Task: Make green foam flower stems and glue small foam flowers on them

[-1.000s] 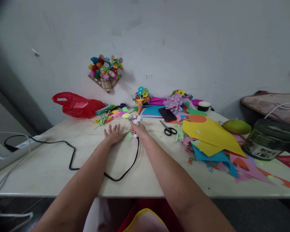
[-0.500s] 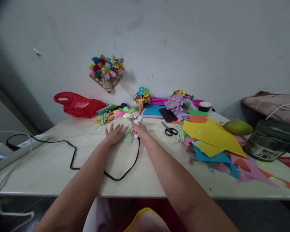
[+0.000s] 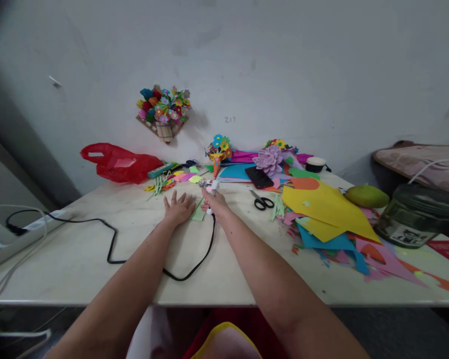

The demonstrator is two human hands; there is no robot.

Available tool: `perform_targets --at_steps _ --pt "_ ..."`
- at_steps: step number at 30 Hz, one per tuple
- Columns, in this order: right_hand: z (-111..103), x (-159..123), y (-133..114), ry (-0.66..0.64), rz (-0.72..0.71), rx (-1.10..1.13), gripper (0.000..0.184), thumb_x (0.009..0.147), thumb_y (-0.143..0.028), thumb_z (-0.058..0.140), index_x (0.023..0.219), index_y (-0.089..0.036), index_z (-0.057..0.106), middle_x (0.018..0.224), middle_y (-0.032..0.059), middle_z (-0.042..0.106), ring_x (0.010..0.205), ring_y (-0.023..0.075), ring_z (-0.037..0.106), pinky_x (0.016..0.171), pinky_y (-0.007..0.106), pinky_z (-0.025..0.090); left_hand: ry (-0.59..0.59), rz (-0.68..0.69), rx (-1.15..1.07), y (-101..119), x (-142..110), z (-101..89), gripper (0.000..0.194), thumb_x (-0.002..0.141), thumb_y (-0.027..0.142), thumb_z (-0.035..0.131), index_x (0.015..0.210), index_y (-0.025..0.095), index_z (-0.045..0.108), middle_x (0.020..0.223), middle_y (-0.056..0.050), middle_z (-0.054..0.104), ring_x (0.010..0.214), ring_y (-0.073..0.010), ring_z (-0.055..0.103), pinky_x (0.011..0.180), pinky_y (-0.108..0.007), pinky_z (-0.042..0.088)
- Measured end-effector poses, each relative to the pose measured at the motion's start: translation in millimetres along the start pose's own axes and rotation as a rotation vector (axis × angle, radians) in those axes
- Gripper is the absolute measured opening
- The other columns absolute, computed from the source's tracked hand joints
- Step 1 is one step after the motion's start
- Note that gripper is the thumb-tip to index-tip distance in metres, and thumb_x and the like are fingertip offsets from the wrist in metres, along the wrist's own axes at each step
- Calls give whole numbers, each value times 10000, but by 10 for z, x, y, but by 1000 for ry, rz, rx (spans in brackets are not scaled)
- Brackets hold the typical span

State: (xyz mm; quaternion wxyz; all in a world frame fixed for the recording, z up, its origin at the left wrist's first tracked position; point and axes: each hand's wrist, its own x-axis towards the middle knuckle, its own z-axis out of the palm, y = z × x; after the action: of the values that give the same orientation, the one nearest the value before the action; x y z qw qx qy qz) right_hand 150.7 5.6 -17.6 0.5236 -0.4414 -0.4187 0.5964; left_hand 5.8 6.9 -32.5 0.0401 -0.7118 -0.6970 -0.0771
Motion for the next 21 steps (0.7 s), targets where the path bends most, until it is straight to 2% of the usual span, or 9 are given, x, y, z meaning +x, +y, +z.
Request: perform_targets --at_steps 9,17,21 --pt "24 -37 0 -11 -3 -11 326 718 -401 610 912 -152 528 585 3 541 506 132 579 572 295 505 -44 17 -8 -9 10 2 641 800 585 105 1363 309 238 1444 27 195 1319 -293 -70 986 -595 -79" --pt "45 -57 31 4 -13 13 327 701 -419 615 885 -165 524 563 -12 525 482 126 565 531 280 493 -113 -93 -5 6 67 18 672 762 634 170 1359 332 238 1451 -2 170 1309 -331 -66 977 -624 -8" --pt "19 -3 33 52 -87 76 335 678 -428 624 863 -168 526 628 7 560 541 130 582 539 265 484 -113 -115 -28 11 69 15 692 746 654 186 1365 344 206 1445 -6 192 1310 -340 -40 971 -633 6"
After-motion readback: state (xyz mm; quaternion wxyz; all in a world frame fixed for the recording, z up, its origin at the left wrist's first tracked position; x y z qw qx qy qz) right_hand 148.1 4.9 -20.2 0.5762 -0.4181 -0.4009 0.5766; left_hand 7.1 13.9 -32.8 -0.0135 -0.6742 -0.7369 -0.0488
